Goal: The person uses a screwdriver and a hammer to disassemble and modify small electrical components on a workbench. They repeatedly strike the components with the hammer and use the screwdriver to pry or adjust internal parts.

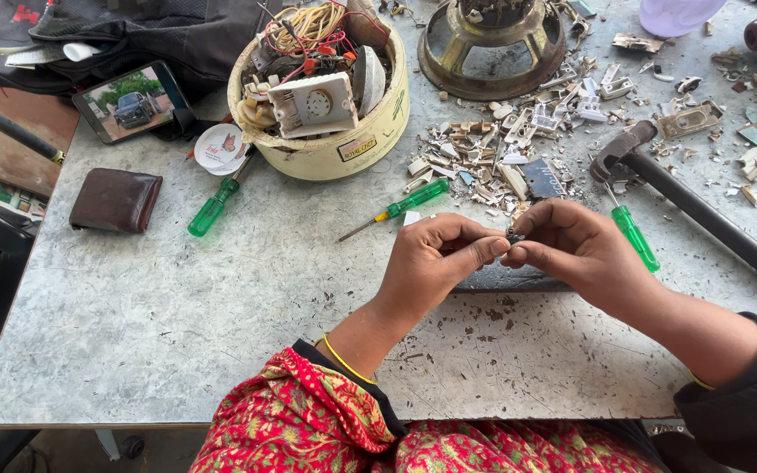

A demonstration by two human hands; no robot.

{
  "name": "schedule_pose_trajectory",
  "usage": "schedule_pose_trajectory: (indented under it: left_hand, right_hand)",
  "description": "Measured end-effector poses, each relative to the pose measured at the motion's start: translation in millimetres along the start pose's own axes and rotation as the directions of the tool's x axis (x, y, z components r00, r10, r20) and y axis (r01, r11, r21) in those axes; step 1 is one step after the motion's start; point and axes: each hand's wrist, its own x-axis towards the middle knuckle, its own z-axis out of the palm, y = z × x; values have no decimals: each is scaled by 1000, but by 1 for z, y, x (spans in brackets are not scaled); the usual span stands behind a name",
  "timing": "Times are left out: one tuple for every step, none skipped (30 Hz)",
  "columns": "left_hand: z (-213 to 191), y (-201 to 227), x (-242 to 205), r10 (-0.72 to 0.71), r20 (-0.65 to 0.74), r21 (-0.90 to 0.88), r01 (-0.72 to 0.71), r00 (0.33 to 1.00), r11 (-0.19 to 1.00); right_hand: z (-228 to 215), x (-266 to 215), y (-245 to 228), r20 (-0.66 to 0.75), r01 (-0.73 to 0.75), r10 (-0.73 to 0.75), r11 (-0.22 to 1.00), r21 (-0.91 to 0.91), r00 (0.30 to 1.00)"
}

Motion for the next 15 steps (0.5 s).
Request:
schedule_pose_trajectory:
  left_hand:
    - [-1,1,1,27,-2,39,-27,1000,999]
    - [-2,2,1,33,9,60,-33,999,998]
    - [-4,3,2,38,21,80,-40,999,996]
    - [-5,3,3,43,33,101,-47,999,994]
    - [-5,4,3,41,36,131,-45,999,990]
    - [-5,6,4,39,40,161,-45,998,986]
    - [-5,7,4,37,44,191,-45,998,980]
    - [-5,9,5,34,53,215,-45,998,975]
    - [-5,11,5,31,63,239,-46,998,970]
    - [-5,13,4,28,73,263,-46,997,964]
    - [-5,14,4,24,68,257,-41,997,966]
    - [-5,16,4,20,64,250,-35,998,968]
    - [-6,18,4,16,59,243,-30,998,969]
    - [-6,19,4,11,45,270,-23,999,963]
    - [-6,20,5,6,30,296,-14,1000,955]
  right_hand:
    - [0,0,-1,-2,-6,6,1000,0,1000]
    - [1,0,-2,-5,13,-13,1000,-10,1000]
    - [0,1,-4,-7,32,-32,999,-19,999]
    - [0,2,-6,-10,50,-51,998,-28,999]
    - [-1,2,-8,9,41,-41,996,-74,999]
    - [-2,2,-10,27,34,-31,992,-120,999]
    - [-3,3,-11,45,28,-21,986,-165,999]
    - [-3,3,-12,48,5,5,978,-208,999]
    - [-4,4,-12,51,-17,31,968,-250,998]
    - [-4,5,-12,53,-40,58,956,-291,997]
    - [-5,5,-12,48,-48,65,952,-302,997]
    - [-5,4,-11,42,-55,72,948,-314,996]
    - [-5,4,-11,37,-63,79,944,-325,996]
    - [-5,4,-10,61,-53,72,961,-271,996]
    - [-3,4,-9,84,-44,63,976,-215,994]
